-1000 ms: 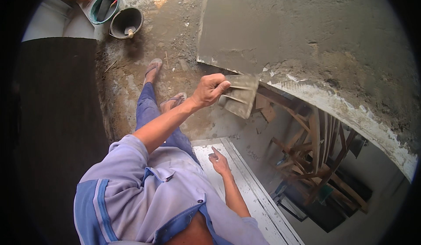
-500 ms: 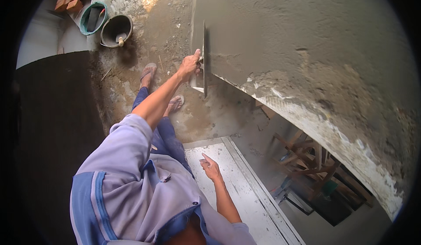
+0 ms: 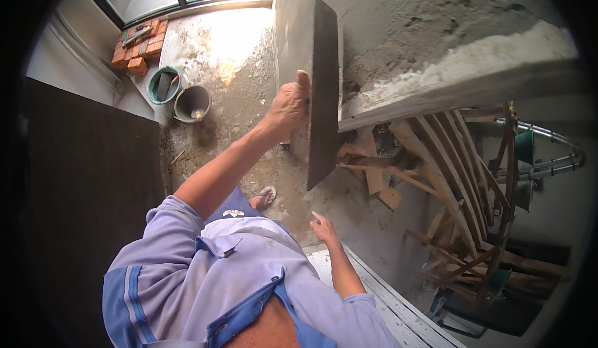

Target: The person applies mortar to a wall using a trowel and a hawk, then uses a wooden float to smooth and level the surface.

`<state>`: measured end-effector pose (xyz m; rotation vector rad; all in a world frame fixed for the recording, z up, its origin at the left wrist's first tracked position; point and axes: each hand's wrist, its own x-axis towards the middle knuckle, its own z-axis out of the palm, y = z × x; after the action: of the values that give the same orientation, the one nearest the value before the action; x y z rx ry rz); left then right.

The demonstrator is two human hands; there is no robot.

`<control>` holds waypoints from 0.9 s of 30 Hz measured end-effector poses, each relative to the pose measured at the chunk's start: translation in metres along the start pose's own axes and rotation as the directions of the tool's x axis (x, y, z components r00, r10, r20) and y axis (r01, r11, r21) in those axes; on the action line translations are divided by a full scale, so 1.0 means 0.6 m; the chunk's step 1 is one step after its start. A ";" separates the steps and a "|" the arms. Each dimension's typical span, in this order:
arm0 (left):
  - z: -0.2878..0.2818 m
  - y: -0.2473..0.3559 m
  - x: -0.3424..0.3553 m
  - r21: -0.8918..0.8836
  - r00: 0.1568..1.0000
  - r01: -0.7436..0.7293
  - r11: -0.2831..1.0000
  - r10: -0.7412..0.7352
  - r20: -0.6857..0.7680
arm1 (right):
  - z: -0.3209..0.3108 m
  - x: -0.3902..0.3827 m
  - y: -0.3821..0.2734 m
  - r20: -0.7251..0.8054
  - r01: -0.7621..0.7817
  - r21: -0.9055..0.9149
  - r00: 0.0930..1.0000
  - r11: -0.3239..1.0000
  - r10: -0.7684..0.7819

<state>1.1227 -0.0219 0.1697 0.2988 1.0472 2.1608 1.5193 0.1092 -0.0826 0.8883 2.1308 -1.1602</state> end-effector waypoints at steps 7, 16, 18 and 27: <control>-0.008 0.030 -0.002 0.710 0.785 -0.491 0.505 0.610 0.108 | -0.004 -0.029 0.023 -0.014 0.091 -0.119 0.996 0.989 -0.094; 0.044 -0.027 -0.018 0.764 0.740 -0.529 0.369 0.642 0.202 | -0.008 -0.119 0.045 0.057 -0.106 -0.081 0.992 0.991 0.110; 0.051 -0.044 -0.042 0.741 0.778 -0.526 0.417 0.587 0.222 | -0.005 -0.135 0.051 0.070 -0.140 -0.100 0.987 0.985 0.148; -0.095 -0.170 -0.060 0.321 0.948 -0.014 0.947 0.114 -0.296 | -0.007 -0.088 0.070 -0.032 -0.040 -0.024 0.999 0.999 0.039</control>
<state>1.1722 -0.0372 0.0587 0.1393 1.5907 2.1378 1.5836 0.1147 -0.0638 0.9390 2.1380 -1.1043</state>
